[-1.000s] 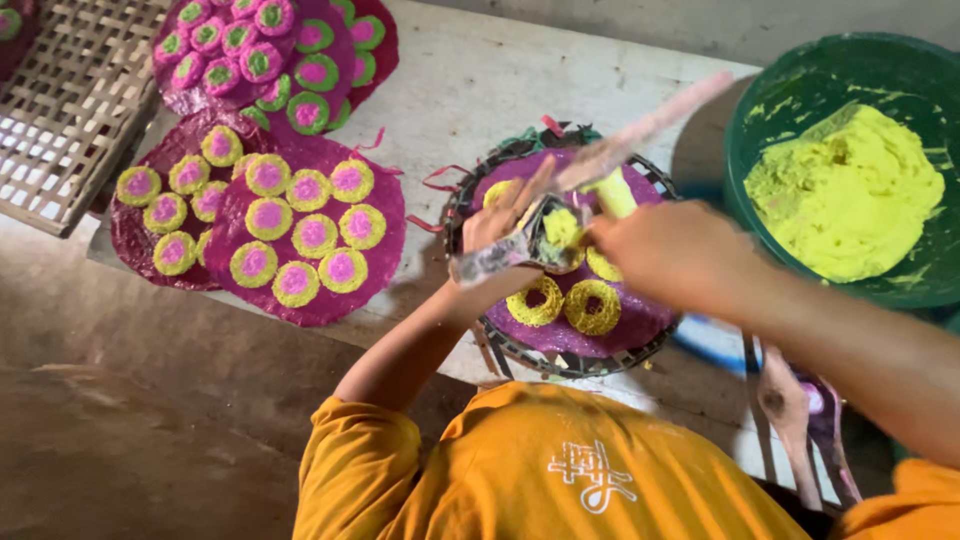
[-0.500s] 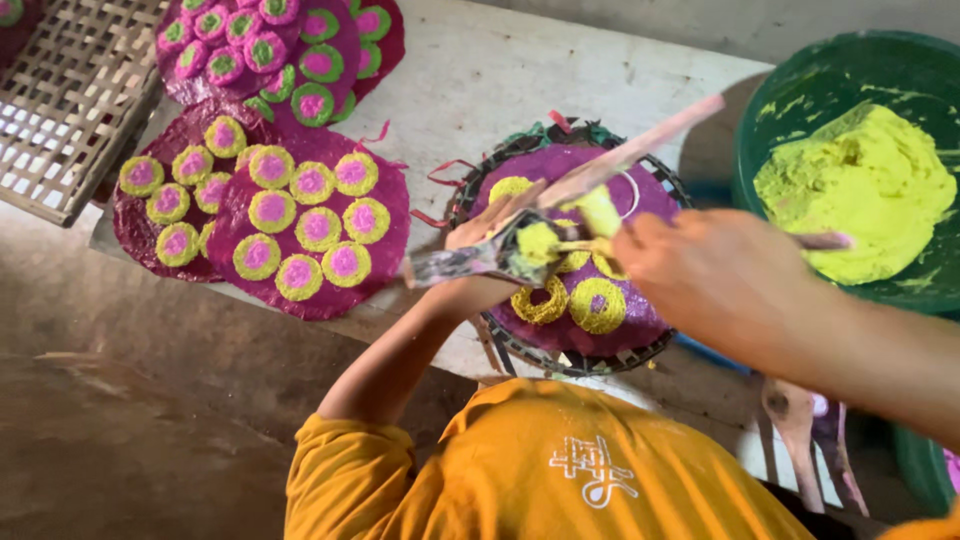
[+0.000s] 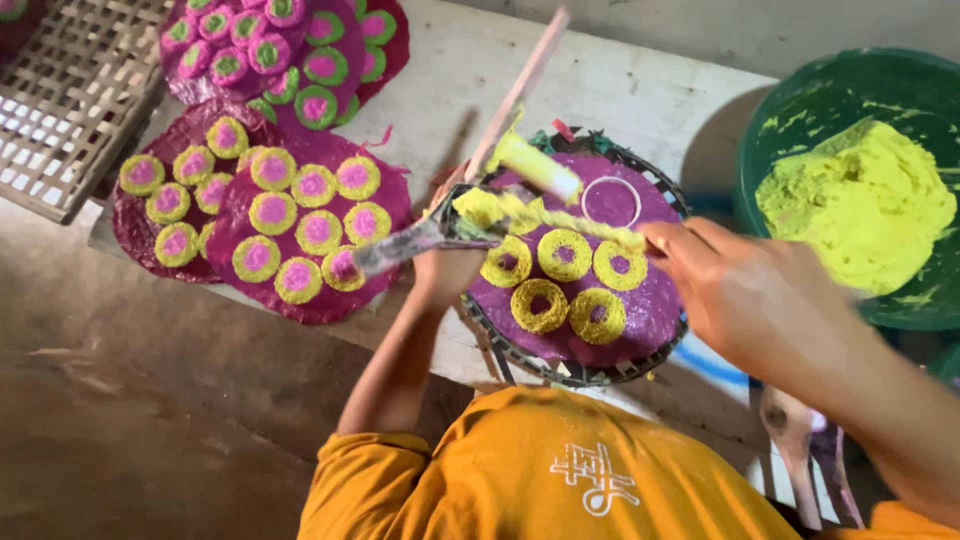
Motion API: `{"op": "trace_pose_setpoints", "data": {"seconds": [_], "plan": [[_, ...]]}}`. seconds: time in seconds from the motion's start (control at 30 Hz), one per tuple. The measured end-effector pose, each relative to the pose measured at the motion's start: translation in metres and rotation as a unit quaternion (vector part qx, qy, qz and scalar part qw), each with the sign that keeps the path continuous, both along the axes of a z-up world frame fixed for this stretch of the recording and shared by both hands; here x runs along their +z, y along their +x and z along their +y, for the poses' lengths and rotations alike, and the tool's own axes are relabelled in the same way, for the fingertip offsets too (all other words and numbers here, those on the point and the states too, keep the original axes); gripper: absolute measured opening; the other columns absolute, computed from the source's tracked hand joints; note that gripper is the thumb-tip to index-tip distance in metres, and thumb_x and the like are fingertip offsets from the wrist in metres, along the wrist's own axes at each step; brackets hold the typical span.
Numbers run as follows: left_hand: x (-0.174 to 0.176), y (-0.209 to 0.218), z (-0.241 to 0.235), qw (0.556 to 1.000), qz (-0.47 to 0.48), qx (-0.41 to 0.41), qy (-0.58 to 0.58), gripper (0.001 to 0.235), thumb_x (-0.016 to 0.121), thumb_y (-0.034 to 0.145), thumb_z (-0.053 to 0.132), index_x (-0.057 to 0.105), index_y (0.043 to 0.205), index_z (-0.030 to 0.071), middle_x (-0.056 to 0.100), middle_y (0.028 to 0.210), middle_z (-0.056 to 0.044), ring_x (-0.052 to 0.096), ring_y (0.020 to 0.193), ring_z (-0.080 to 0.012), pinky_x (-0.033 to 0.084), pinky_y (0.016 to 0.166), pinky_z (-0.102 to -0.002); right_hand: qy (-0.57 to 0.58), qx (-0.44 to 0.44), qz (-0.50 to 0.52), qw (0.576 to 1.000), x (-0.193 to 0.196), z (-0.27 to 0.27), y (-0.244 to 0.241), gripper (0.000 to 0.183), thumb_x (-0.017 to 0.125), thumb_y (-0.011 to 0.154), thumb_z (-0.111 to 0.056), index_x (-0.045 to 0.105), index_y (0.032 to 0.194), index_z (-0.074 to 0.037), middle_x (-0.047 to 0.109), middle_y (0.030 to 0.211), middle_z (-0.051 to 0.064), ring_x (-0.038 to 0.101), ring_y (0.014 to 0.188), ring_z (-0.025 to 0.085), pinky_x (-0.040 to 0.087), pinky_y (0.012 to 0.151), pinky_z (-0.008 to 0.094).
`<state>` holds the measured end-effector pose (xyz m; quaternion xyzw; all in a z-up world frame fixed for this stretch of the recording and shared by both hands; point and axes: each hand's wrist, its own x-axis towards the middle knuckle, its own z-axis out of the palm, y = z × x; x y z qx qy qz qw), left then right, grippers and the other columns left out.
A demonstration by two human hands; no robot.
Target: The person decorates round food items by applying yellow and pink paste using a wooden mold tool and spatulas. They transfer colored paste from bowls onto the tool and press it onto the items on a purple mat to create patterns.
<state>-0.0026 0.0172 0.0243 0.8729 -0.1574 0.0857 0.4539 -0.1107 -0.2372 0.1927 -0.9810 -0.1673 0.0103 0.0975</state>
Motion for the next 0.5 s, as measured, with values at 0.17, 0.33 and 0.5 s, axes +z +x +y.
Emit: {"op": "trace_pose_setpoints", "data": {"seconds": [0.17,0.33,0.5], "plan": [[-0.008,0.001,-0.020,0.972,-0.186,0.066,0.125,0.052,0.073,0.086,0.013,0.063,0.135,-0.001,0.052,0.155,-0.017,0.058,0.135,-0.0364,0.056,0.094,-0.050,0.312,-0.017,-0.013,0.950,-0.102,0.031,0.008,0.054,0.060,0.095,-0.002,0.055,0.149,-0.007,0.071,0.102,0.022,0.071,0.079,0.032,0.055,0.068,0.038],[-0.006,0.005,-0.014,0.978,-0.162,0.038,0.123,0.045,0.078,0.085,0.020,0.067,0.127,0.010,0.036,0.168,-0.013,0.058,0.136,-0.0309,0.052,0.113,-0.055,0.401,-0.068,0.064,0.911,-0.158,0.009,-0.009,0.039,0.062,0.097,-0.010,0.062,0.135,0.000,0.075,0.092,0.022,0.068,0.072,0.016,0.053,0.065,0.029],[-0.004,0.004,-0.042,0.979,-0.112,0.036,0.168,0.059,0.082,0.079,0.031,0.068,0.133,0.012,0.024,0.162,-0.028,0.046,0.128,-0.0492,0.052,0.094,-0.057,0.439,-0.207,0.143,0.862,-0.156,-0.016,0.006,0.034,0.061,0.102,-0.013,0.066,0.132,0.002,0.071,0.087,0.024,0.053,0.068,0.012,0.047,0.060,0.031]]}}
